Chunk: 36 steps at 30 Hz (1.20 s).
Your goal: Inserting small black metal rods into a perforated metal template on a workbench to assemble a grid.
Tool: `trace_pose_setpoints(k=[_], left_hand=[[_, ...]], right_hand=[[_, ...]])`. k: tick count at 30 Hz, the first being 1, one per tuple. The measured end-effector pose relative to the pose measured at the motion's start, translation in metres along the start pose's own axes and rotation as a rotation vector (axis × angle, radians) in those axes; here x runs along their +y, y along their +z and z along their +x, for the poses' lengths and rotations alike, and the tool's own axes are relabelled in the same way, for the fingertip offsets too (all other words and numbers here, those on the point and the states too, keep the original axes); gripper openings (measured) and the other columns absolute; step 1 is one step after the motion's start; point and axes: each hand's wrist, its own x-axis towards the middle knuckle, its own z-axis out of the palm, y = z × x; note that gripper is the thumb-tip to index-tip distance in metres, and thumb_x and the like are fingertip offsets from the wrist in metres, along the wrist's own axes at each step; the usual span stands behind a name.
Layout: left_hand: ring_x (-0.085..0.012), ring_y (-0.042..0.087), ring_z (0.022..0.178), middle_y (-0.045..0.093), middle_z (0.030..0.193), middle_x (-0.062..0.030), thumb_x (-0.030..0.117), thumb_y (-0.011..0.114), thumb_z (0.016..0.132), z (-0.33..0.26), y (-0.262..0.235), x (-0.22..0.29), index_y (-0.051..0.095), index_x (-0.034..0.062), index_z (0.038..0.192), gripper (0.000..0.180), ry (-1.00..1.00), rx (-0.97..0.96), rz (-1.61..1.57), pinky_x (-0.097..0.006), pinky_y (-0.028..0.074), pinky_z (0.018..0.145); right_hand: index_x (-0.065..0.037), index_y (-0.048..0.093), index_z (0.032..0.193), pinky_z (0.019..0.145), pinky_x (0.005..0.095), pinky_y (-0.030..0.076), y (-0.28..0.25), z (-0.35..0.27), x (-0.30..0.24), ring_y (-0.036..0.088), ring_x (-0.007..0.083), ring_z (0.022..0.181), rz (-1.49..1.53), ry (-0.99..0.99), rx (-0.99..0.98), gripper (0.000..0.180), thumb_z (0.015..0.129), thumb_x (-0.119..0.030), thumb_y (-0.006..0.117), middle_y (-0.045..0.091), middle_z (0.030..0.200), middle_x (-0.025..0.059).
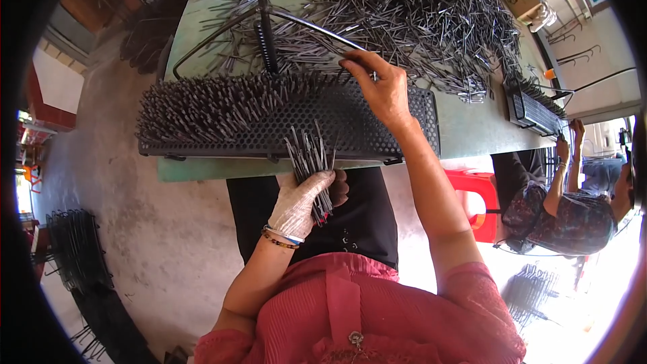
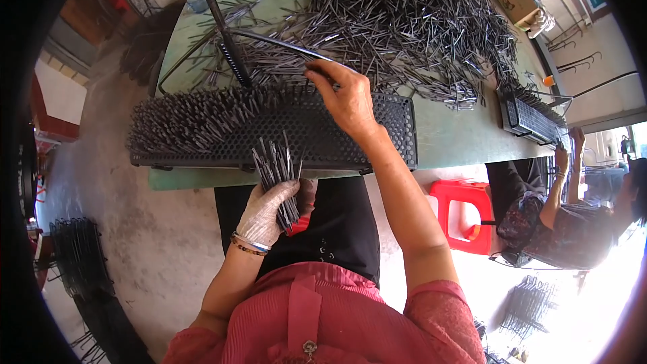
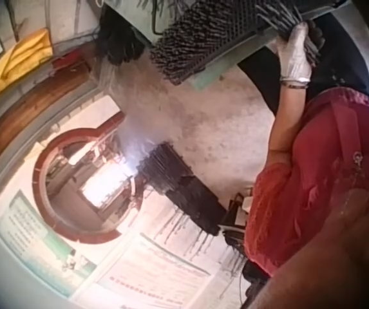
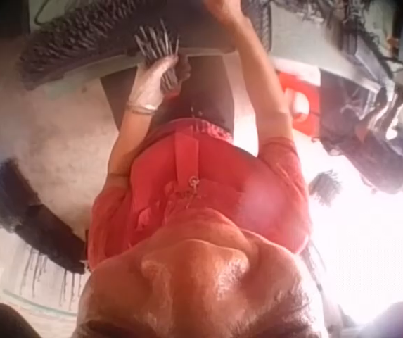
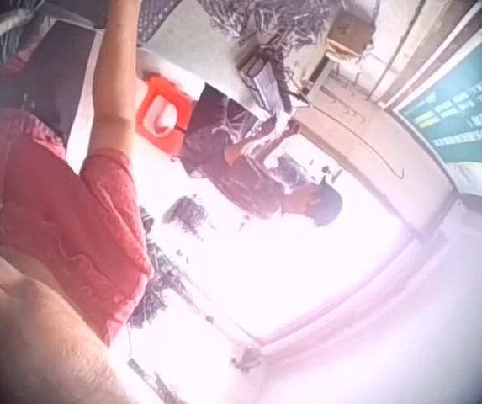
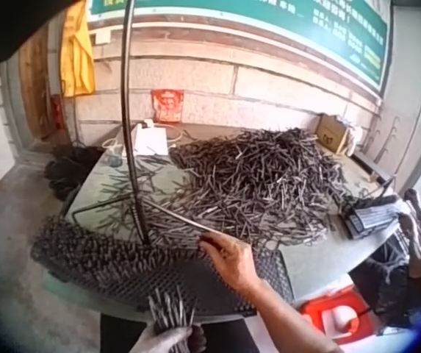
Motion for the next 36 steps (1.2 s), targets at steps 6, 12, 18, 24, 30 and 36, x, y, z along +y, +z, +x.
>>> trace_pose_setpoints(k=[6, 12, 18, 24, 30, 36], left_hand=[[-0.0218, 0.069, 0.078, 0.069, 0.093, -0.0124, 0.008, 0.060, 0.089, -0.001, -0.003, 0.002, 0.060, -0.0034, 0.106, 0.020, 0.011, -0.018, 0.035, -0.036, 0.059, 0.069], [-0.0203, 0.068, 0.077, 0.069, 0.091, -0.0123, 0.008, 0.061, 0.088, -0.002, -0.004, 0.001, 0.061, -0.0032, 0.106, 0.021, 0.030, -0.023, 0.039, -0.035, 0.059, 0.068], [-0.0204, 0.068, 0.073, 0.068, 0.086, -0.0118, 0.010, 0.062, 0.088, -0.003, -0.004, -0.001, 0.062, -0.0040, 0.103, 0.021, 0.004, -0.036, 0.054, -0.034, 0.059, 0.067], [-0.0204, 0.067, 0.070, 0.068, 0.084, -0.0117, 0.011, 0.062, 0.087, -0.002, -0.004, -0.002, 0.062, -0.0043, 0.102, 0.021, 0.010, -0.037, 0.051, -0.032, 0.057, 0.064], [-0.0208, 0.068, 0.074, 0.067, 0.090, -0.0124, 0.008, 0.064, 0.087, -0.003, -0.007, -0.001, 0.059, -0.0015, 0.103, 0.019, -0.014, -0.062, 0.049, -0.034, 0.059, 0.065], [-0.0209, 0.067, 0.074, 0.067, 0.091, -0.0126, 0.007, 0.063, 0.087, -0.002, -0.006, -0.003, 0.058, -0.0015, 0.106, 0.021, -0.011, -0.056, 0.056, -0.034, 0.059, 0.065]], right_hand=[[-0.003, 0.068, 0.108, 0.075, 0.0277, 0.053, 0.010, -0.009, 0.008, 0.070, 0.0168, 0.084, -0.047, -0.036, -0.028, 0.023, 0.087, -0.010, 0.068, 0.072, 0.095, 0.0120], [-0.004, 0.067, 0.109, 0.070, 0.0284, 0.053, 0.013, -0.012, 0.004, 0.070, 0.0205, 0.080, -0.121, -0.094, 0.005, 0.022, 0.088, -0.010, 0.066, 0.071, 0.093, 0.0139], [-0.002, 0.068, 0.105, 0.070, 0.0293, 0.053, 0.015, -0.014, 0.008, 0.070, 0.0231, 0.081, -0.179, -0.064, 0.097, 0.020, 0.088, -0.011, 0.065, 0.070, 0.092, 0.0154], [-0.003, 0.069, 0.107, 0.074, 0.0304, 0.054, 0.013, -0.012, 0.006, 0.070, 0.0251, 0.090, -0.158, -0.092, 0.054, 0.021, 0.088, -0.011, 0.066, 0.070, 0.098, 0.0163], [-0.004, 0.068, 0.110, 0.069, 0.0345, 0.053, 0.007, -0.014, 0.003, 0.068, 0.0319, 0.080, -0.299, -0.245, -0.014, 0.024, 0.087, -0.009, 0.066, 0.069, 0.092, 0.0172], [-0.004, 0.067, 0.111, 0.070, 0.0341, 0.053, 0.010, -0.008, 0.005, 0.067, 0.0310, 0.080, -0.212, -0.227, 0.036, 0.025, 0.087, -0.010, 0.066, 0.069, 0.089, 0.0159]])
